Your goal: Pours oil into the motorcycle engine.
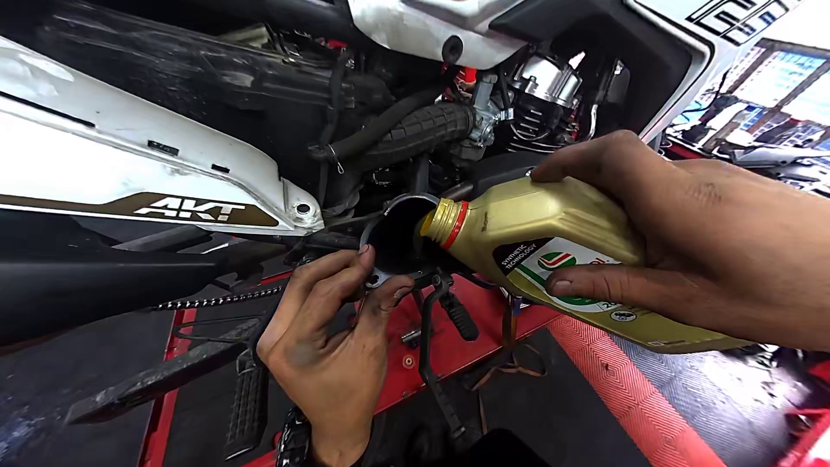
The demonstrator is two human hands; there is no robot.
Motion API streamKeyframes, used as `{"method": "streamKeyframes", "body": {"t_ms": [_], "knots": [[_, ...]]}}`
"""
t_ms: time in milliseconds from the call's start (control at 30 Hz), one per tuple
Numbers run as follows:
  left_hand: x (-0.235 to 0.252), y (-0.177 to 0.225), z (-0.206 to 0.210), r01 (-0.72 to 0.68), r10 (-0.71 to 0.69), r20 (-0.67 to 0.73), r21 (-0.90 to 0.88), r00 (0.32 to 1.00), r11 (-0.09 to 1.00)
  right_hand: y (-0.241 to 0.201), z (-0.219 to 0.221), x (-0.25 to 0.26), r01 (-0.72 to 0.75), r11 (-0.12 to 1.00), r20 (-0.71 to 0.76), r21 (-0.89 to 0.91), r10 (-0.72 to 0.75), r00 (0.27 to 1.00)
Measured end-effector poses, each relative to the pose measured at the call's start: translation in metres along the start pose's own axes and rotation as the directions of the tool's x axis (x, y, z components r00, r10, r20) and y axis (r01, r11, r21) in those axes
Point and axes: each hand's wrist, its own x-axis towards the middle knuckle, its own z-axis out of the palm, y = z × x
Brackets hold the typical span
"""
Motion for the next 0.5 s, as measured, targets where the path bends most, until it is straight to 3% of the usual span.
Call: {"method": "streamKeyframes", "body": {"t_ms": [500], "knots": [[0.0015,-0.0059,0.0004,-0.016,0.016,-0.016,-0.009,1.000,1.000,0.0009,-0.0058,0.0015,0.017,0.999,-0.002,-0.036,-0.017,1.000]]}}
